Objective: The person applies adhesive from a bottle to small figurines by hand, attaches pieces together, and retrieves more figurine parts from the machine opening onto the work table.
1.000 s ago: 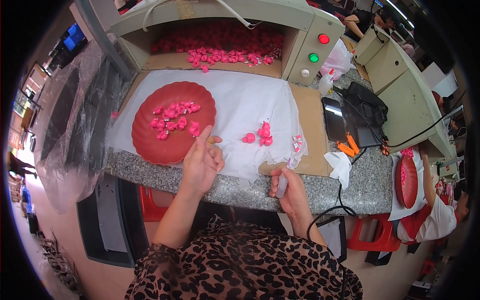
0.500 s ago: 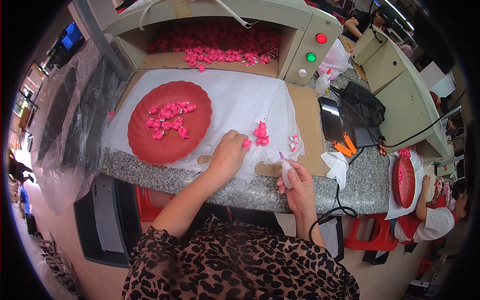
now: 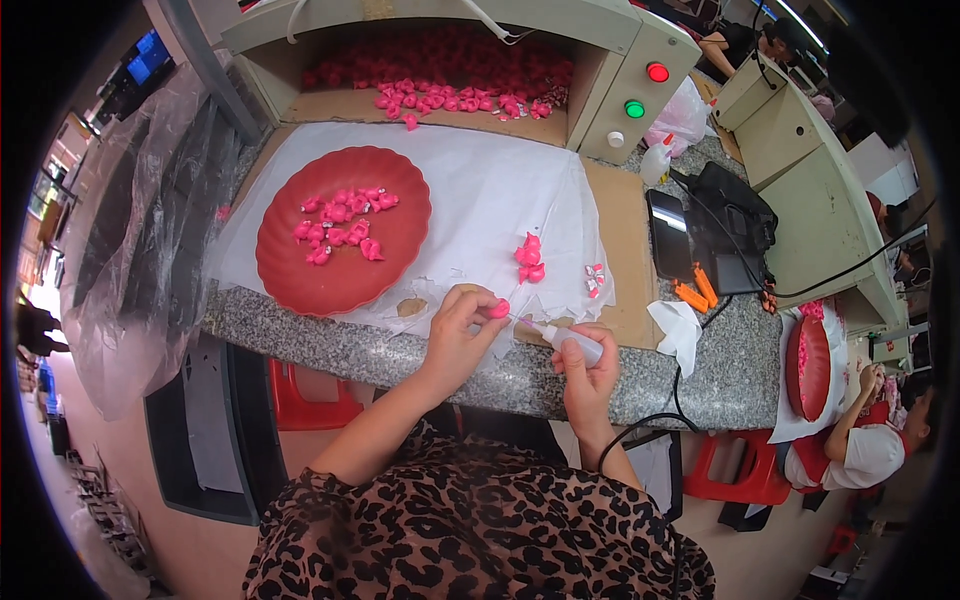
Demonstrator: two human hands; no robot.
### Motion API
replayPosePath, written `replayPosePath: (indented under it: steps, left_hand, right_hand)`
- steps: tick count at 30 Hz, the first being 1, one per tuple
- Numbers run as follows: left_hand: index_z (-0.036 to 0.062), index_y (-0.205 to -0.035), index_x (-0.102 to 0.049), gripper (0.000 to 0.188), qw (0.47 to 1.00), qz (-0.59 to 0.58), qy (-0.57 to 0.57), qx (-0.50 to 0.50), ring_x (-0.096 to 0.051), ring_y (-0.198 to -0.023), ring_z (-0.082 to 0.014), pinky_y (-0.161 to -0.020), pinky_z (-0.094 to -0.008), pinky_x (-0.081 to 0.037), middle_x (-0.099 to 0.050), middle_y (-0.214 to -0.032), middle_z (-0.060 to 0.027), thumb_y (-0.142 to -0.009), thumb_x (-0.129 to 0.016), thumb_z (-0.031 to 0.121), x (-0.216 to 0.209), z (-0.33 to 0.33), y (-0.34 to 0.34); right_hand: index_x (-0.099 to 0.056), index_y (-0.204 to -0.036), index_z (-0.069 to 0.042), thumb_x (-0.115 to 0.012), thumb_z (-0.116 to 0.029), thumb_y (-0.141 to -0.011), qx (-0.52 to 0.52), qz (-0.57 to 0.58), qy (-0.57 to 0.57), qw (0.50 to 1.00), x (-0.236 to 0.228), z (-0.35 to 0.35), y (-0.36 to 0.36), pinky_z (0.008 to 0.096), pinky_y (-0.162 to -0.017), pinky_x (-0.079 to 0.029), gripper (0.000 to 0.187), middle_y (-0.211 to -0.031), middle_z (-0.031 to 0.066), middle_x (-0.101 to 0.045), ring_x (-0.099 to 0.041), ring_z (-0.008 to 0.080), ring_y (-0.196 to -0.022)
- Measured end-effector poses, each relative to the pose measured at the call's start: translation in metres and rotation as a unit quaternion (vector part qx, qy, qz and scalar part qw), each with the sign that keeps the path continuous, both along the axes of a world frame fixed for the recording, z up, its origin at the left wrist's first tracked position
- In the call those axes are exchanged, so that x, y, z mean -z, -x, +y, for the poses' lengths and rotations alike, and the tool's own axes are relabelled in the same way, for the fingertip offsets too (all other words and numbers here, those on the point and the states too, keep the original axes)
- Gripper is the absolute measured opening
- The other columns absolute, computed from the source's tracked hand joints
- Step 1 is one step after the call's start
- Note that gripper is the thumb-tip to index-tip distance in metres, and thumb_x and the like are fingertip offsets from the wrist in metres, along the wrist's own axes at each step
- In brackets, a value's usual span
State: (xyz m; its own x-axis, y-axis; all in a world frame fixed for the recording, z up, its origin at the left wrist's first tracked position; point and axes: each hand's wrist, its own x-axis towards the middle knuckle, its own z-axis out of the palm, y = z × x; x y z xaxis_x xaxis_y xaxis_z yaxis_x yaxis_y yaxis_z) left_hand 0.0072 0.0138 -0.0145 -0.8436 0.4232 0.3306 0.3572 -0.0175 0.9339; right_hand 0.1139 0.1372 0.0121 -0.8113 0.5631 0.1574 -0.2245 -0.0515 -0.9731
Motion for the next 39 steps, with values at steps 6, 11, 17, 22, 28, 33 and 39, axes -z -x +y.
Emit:
replayPosePath:
  steps: [6,11,17,22,28,33,39]
  left_hand:
    - [-0.0013,-0.084,-0.053,0.018,1.0,-0.01,-0.012,-0.007,-0.058,-0.077,-0.0153,-0.063,-0.0231,-0.05,-0.049,-0.09,-0.0089,-0.069,-0.062,-0.004,0.002,0.0,-0.001]
    - [-0.0014,-0.084,-0.053,0.018,1.0,-0.014,-0.012,-0.005,-0.057,-0.077,-0.0155,-0.063,-0.0234,-0.05,-0.049,-0.09,-0.009,-0.069,-0.062,-0.004,0.002,0.0,-0.002]
    - [-0.0014,-0.084,-0.053,0.018,1.0,-0.015,-0.015,-0.008,-0.057,-0.077,-0.0153,-0.063,-0.0231,-0.05,-0.049,-0.09,-0.0089,-0.069,-0.063,-0.003,0.003,0.0,-0.001]
    - [-0.0014,-0.084,-0.054,0.018,1.0,-0.015,-0.017,-0.011,-0.057,-0.077,-0.0154,-0.063,-0.0229,-0.051,-0.049,-0.09,-0.0087,-0.069,-0.063,-0.003,0.004,0.0,-0.001]
    - [-0.0015,-0.084,-0.053,0.018,1.0,-0.019,-0.01,-0.013,-0.058,-0.078,-0.0156,-0.063,-0.0232,-0.051,-0.049,-0.089,-0.0085,-0.069,-0.063,-0.004,0.001,0.0,-0.002]
    - [-0.0014,-0.084,-0.052,0.018,1.0,-0.023,-0.011,-0.002,-0.057,-0.078,-0.0148,-0.064,-0.0232,-0.051,-0.049,-0.089,-0.0084,-0.07,-0.062,-0.004,-0.001,-0.001,-0.002]
    - [-0.0015,-0.084,-0.052,0.017,0.999,-0.028,-0.011,0.015,-0.057,-0.077,-0.014,-0.064,-0.0228,-0.05,-0.05,-0.089,-0.0082,-0.07,-0.061,-0.003,-0.004,-0.002,-0.001]
  right_hand:
    - [-0.044,-0.092,0.001,-0.052,-0.011,-0.083,-0.014,-0.005,-0.125,0.992,0.01,0.002,0.001,0.0187,-0.055,-0.04,0.016,-0.086,0.0056,-0.044,-0.048,0.0087,-0.063]
    - [-0.044,-0.09,0.001,-0.051,-0.01,-0.083,-0.009,-0.006,-0.153,0.988,0.009,0.002,0.003,0.0199,-0.056,-0.04,0.015,-0.085,0.0056,-0.043,-0.048,0.0091,-0.063]
    - [-0.044,-0.09,0.001,-0.052,-0.01,-0.083,0.003,-0.011,-0.244,0.97,0.018,0.007,0.002,0.0198,-0.056,-0.04,0.015,-0.083,0.0054,-0.043,-0.048,0.0091,-0.063]
    - [-0.046,-0.088,0.002,-0.054,-0.01,-0.081,0.005,-0.008,-0.177,0.984,0.014,0.004,0.004,0.0217,-0.057,-0.039,0.016,-0.08,0.0073,-0.046,-0.048,0.0112,-0.064]
    - [-0.044,-0.09,0.001,-0.052,-0.01,-0.083,-0.001,-0.007,-0.183,0.983,0.012,0.003,0.004,0.0196,-0.054,-0.039,0.015,-0.083,0.0052,-0.043,-0.048,0.0089,-0.061]
    - [-0.044,-0.09,0.0,-0.052,-0.01,-0.083,0.0,-0.005,-0.089,0.996,0.004,0.0,0.005,0.0188,-0.052,-0.038,0.015,-0.082,0.0048,-0.044,-0.048,0.0085,-0.061]
    - [-0.044,-0.091,-0.001,-0.052,-0.011,-0.083,0.001,-0.006,-0.091,0.996,0.006,0.003,0.005,0.0185,-0.051,-0.037,0.016,-0.083,0.0045,-0.045,-0.048,0.0081,-0.061]
